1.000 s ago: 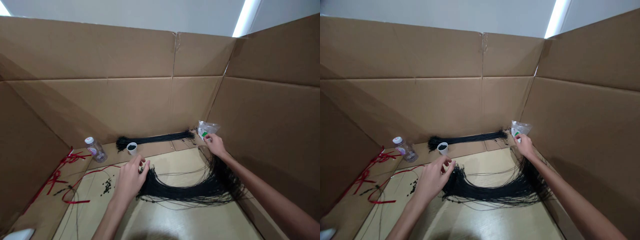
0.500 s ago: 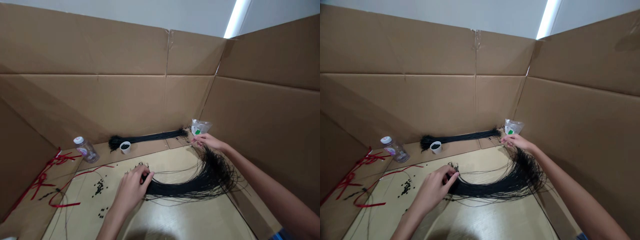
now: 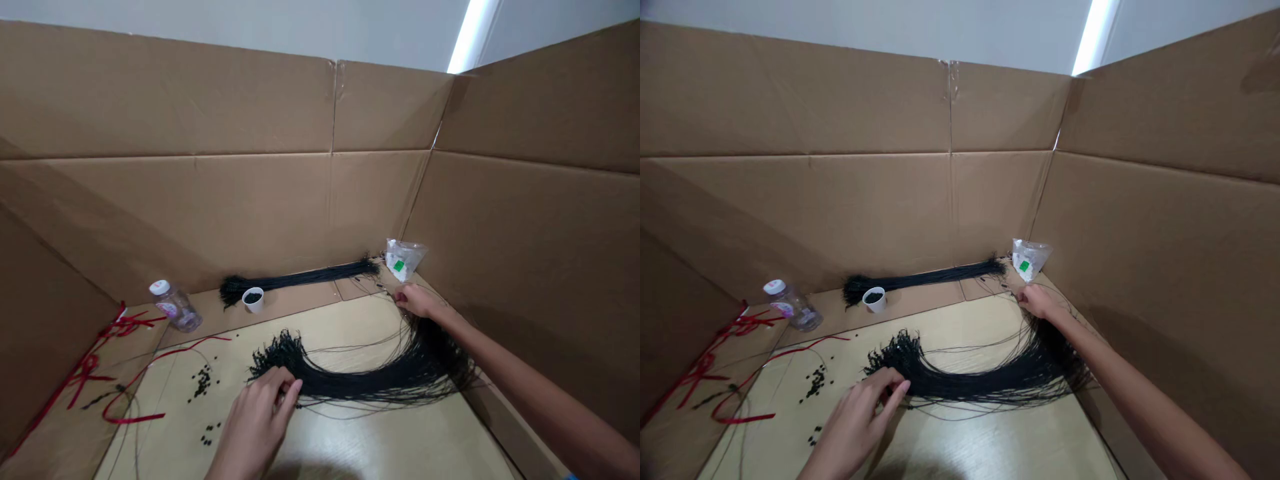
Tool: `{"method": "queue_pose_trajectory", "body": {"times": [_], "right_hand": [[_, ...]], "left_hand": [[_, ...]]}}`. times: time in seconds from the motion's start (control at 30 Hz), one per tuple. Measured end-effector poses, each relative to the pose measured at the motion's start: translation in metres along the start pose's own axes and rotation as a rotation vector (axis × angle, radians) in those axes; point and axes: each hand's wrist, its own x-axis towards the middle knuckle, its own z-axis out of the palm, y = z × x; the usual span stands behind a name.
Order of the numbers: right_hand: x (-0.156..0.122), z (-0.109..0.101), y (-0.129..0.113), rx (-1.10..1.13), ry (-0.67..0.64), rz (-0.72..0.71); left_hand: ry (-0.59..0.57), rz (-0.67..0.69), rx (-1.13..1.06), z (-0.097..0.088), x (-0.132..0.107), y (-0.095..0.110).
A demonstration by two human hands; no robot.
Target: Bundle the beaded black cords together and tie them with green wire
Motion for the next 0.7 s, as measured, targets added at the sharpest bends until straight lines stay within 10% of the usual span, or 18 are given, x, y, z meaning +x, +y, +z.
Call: {"method": "queue_pose_trajectory", "body": {"times": [0.7], "right_hand": [[0.036, 0.028, -0.023, 0.075, 0.068, 0.181]], "left_hand": [[-0.085, -0.057, 0.007, 0.0, -0.017, 0.006]]}}
